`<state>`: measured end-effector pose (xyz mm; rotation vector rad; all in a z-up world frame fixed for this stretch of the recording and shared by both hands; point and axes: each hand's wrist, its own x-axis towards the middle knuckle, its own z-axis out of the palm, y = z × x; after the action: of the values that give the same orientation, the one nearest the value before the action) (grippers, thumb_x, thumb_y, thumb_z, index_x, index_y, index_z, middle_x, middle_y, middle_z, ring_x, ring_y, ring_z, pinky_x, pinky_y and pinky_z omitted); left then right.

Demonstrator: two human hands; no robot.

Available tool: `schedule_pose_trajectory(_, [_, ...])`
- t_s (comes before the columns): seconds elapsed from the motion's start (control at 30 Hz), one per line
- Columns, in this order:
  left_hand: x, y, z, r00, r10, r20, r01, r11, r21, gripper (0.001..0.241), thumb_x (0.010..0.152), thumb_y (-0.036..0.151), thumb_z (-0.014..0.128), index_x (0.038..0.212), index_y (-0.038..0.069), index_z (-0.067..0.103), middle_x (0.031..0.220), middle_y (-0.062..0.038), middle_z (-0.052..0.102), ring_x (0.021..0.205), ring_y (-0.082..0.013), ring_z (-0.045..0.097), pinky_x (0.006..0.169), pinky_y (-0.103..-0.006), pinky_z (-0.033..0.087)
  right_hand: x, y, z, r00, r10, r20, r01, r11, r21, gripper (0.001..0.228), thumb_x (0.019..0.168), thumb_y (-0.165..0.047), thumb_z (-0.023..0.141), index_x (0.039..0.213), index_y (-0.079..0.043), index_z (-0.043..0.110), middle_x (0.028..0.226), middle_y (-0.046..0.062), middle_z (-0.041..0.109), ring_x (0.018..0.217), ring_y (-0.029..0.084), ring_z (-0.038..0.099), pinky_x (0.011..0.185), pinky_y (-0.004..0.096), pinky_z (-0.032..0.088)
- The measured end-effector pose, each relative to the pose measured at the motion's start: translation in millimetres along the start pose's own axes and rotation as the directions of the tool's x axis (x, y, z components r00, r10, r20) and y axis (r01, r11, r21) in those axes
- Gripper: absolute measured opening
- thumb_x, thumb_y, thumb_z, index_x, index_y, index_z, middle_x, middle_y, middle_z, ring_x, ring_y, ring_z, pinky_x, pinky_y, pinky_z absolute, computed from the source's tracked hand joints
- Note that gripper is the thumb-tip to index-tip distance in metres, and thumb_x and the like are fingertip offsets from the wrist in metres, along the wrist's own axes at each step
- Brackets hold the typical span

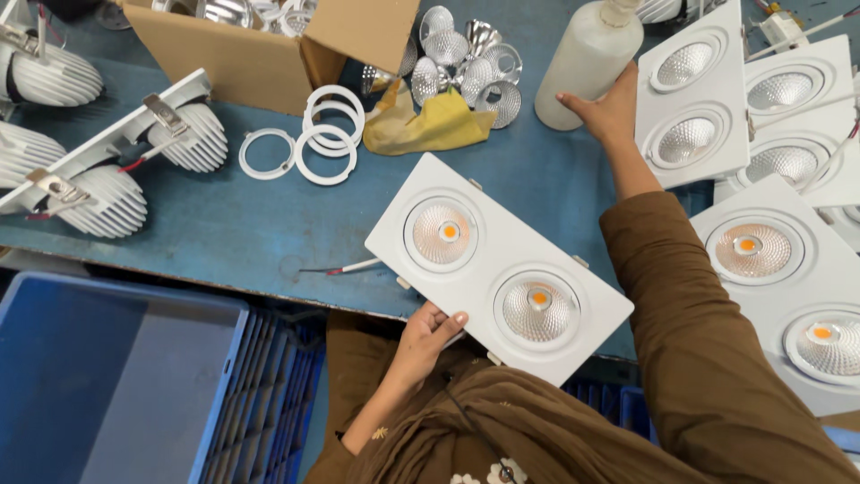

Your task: The person assembles a dual LED ceiling light fixture by inserting LED modules into a white housing, wiping the interior with a yellow cloth, and securing clear plastic covers over each module. They then place the completed unit into a blue crate.

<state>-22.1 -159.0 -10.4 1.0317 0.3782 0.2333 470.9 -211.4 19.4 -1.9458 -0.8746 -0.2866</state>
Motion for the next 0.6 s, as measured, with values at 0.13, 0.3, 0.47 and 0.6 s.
schedule_pose_trajectory(0.13, [2.2, 0.9, -1.9, 0.999, -0.028, 0.022, 0.028, 1.000, 0.001, 0.042, 0.097, 0.020, 0.067, 0.131, -0.003, 0.061, 0.118, -0.010, 0.073, 0.109, -0.0137, 0.066, 0.098, -0.0302, 0.051, 20.2, 23.1, 19.5, 1.000, 0.015, -0.020, -0.016, 0.997, -0.078, 0.107, 0.075, -0.034, 0.104, 0.144, 0.008, 0.035, 0.141, 0.026, 0.047, 0.131, 0.039, 0.053, 0.110, 0.044, 0.047])
schedule_pose_trajectory(0.3, [5.2, 1.5, -4.8, 0.996, -0.093, -0.008, 0.093, 0.995, 0.046, 0.043, 0.095, 0.021, 0.069, 0.129, -0.003, 0.062, 0.115, -0.011, 0.074, 0.107, -0.0139, 0.068, 0.096, -0.0294, 0.053, 46.5, 41.5, 58.3, 0.997, -0.037, -0.069, 0.028, 0.991, -0.131, 0.105, 0.080, -0.035, 0.102, 0.147, 0.008, 0.034, 0.140, 0.028, 0.044, 0.129, 0.043, 0.049, 0.109, 0.048, 0.043])
schedule_pose_trajectory(0.47, [8.4, -2.0, -7.4, 0.989, -0.141, -0.045, 0.145, 0.986, 0.084, 0.041, 0.094, 0.021, 0.069, 0.127, -0.004, 0.064, 0.109, -0.011, 0.075, 0.099, -0.0136, 0.068, 0.089, -0.0303, 0.054, 49.0, 28.6, 95.6, 0.991, 0.129, 0.034, -0.132, 0.988, 0.078, 0.089, 0.081, -0.033, 0.091, 0.145, 0.002, 0.040, 0.139, 0.023, 0.047, 0.122, 0.033, 0.059, 0.092, 0.039, 0.058])
schedule_pose_trajectory(0.6, [9.3, -1.7, -2.2, 0.995, -0.078, -0.059, 0.083, 0.993, 0.088, 0.040, 0.096, 0.020, 0.068, 0.127, -0.004, 0.064, 0.110, -0.010, 0.074, 0.100, -0.0134, 0.066, 0.091, -0.0300, 0.053, 19.8, 1.7, 86.2, 0.949, 0.198, 0.244, -0.256, 0.938, 0.235, 0.079, 0.084, -0.033, 0.086, 0.144, 0.000, 0.046, 0.141, 0.018, 0.053, 0.116, 0.025, 0.067, 0.086, 0.033, 0.061])
